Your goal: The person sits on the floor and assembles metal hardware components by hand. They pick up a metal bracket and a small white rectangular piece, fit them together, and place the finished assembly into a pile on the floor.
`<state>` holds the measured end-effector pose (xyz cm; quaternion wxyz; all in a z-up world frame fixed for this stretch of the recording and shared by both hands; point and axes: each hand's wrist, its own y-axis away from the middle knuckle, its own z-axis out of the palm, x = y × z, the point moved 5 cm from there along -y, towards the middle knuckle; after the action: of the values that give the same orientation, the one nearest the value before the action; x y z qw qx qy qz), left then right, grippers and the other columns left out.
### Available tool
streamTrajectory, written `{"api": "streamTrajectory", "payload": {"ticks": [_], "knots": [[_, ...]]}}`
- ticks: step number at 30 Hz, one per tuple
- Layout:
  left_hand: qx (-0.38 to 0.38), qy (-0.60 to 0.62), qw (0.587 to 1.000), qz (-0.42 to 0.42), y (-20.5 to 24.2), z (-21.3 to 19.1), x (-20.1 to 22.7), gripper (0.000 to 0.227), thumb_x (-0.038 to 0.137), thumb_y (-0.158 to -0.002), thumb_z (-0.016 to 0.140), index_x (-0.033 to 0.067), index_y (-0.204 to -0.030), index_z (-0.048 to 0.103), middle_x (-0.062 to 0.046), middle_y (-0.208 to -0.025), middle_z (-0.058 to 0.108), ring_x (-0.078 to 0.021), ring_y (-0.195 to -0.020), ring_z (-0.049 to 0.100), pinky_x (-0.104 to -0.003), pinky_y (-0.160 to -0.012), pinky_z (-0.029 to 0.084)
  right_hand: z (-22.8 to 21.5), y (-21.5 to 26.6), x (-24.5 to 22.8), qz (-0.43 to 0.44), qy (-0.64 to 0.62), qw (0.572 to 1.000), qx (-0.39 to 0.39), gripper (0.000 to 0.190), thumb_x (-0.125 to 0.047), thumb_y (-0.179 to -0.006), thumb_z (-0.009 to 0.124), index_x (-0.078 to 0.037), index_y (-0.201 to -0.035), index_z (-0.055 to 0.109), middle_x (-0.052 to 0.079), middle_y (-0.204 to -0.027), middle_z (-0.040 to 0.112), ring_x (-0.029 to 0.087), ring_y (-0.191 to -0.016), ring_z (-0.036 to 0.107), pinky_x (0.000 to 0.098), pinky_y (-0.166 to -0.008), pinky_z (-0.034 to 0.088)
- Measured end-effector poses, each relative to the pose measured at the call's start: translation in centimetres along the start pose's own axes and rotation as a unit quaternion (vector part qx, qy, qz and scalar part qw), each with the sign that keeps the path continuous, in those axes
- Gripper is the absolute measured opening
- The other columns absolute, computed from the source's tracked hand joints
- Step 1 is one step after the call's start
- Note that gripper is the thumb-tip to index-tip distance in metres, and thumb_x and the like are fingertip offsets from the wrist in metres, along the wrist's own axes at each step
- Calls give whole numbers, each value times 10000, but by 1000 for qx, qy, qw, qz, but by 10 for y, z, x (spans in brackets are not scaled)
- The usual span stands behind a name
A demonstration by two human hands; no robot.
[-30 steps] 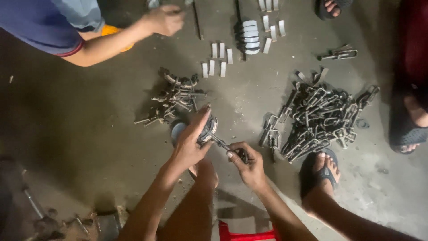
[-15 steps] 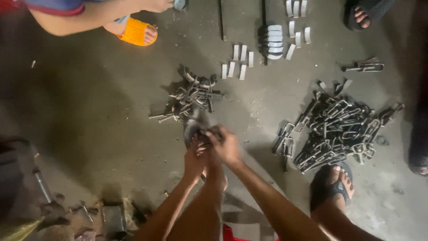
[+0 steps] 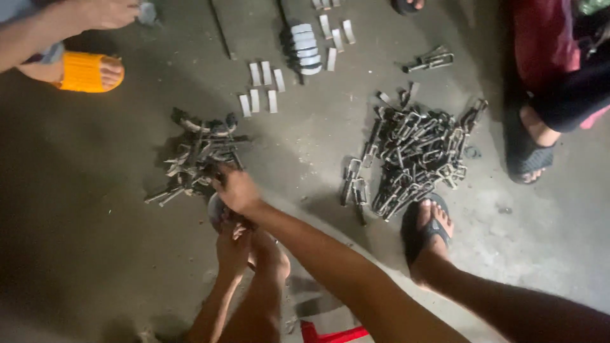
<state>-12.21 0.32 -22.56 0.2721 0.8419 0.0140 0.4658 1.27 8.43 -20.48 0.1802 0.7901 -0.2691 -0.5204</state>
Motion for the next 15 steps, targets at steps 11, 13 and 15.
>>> {"api": "streamTrajectory", "payload": {"ticks": [11, 13, 15], "knots": [[-49, -68, 993, -80, 6, 1, 72, 271, 151, -790, 466, 46, -985, 623, -110, -879, 660, -227, -849, 621, -361, -767, 483, -48, 77, 137, 31, 86, 989, 116, 461, -263, -828, 521, -80, -1223, 374, 188, -1120, 428, 314, -808, 518, 397, -603, 471], [-59, -35, 990, -121, 11, 2, 85, 260, 109, -814, 457, 66, -1014, 617, -93, -873, 652, -203, -849, 607, -339, -773, 475, -60, 90, 160, 89, 110, 987, 79, 504, -364, -839, 519, -76, -1232, 389, 157, -1179, 366, 269, -957, 457, 372, -770, 443], [-57, -40, 991, -113, 9, 4, 92, 279, 180, -803, 482, 79, -1025, 617, -61, -971, 662, -205, -923, 607, -337, -809, 480, -76, 88, 195, 102, -178, 969, 141, 423, -152, -907, 211, -89, -1318, 289, 75, -1317, 375, 172, -1184, 393, 267, -1019, 304]]}}
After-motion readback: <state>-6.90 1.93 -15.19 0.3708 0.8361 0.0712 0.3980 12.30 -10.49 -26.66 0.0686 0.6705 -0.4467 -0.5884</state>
